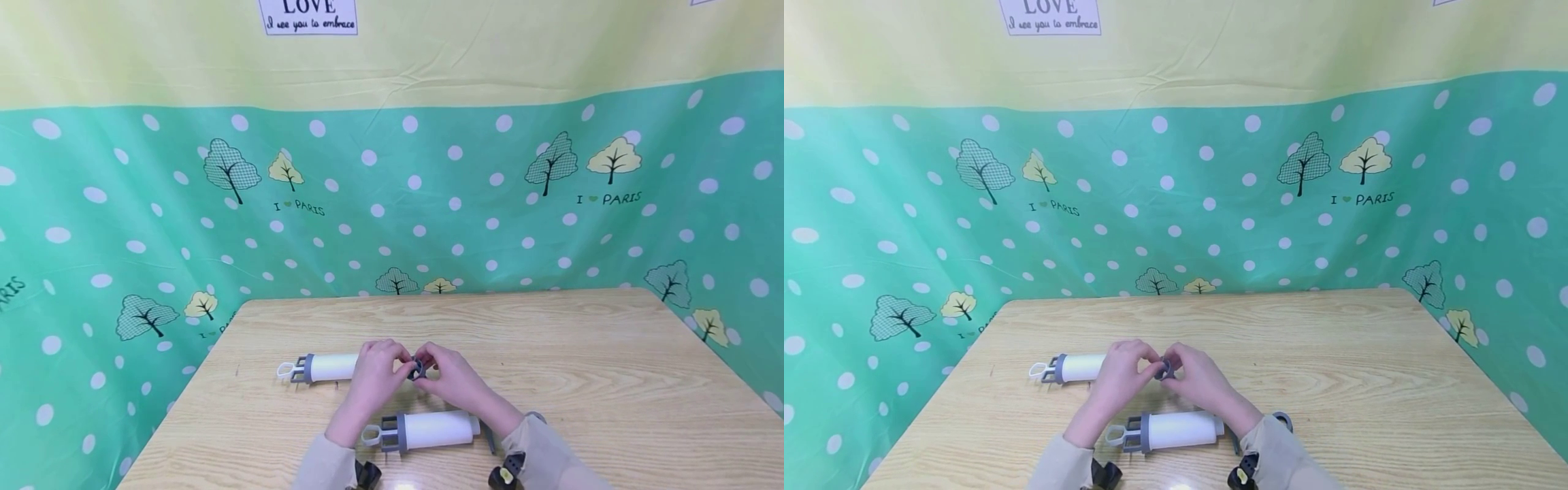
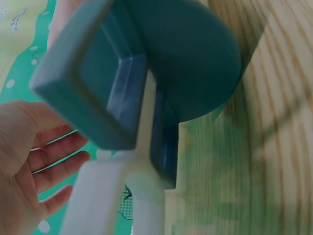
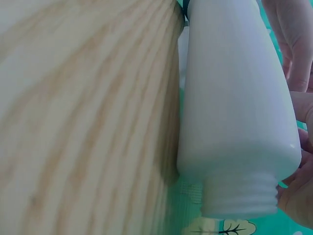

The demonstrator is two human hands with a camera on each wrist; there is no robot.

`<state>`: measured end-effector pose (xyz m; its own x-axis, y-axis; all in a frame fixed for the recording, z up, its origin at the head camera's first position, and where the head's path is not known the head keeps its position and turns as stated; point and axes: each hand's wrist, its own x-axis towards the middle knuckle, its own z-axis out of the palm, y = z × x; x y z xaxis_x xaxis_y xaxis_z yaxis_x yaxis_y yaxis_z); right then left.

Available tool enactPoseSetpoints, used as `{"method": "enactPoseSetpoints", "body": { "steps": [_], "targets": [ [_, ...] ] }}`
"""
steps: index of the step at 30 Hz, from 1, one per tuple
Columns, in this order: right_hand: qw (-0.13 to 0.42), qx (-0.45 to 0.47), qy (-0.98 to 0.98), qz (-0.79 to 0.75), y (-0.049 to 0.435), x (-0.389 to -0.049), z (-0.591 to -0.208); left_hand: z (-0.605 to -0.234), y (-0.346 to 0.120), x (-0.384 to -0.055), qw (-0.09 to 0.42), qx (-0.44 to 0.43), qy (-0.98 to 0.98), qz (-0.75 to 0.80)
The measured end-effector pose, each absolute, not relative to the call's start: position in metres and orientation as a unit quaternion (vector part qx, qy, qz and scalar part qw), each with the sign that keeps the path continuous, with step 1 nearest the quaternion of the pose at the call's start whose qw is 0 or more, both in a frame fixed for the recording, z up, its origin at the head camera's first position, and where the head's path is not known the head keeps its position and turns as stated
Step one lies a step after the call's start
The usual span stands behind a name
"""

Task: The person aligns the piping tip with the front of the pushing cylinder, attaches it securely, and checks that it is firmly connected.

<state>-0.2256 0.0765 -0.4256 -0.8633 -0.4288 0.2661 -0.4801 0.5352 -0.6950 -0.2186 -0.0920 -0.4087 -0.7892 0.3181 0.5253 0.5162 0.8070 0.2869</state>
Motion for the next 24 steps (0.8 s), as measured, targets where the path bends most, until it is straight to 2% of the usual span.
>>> {"method": "enactPoseSetpoints", "body": {
  "steps": [24],
  "targets": [
    [0.037,0.218,-0.851,0.477,0.0768,-0.2266,-0.4293,-0.413,-0.088,-0.2182,0.217,-0.249,-0.922,-0.201]
  ]
}}
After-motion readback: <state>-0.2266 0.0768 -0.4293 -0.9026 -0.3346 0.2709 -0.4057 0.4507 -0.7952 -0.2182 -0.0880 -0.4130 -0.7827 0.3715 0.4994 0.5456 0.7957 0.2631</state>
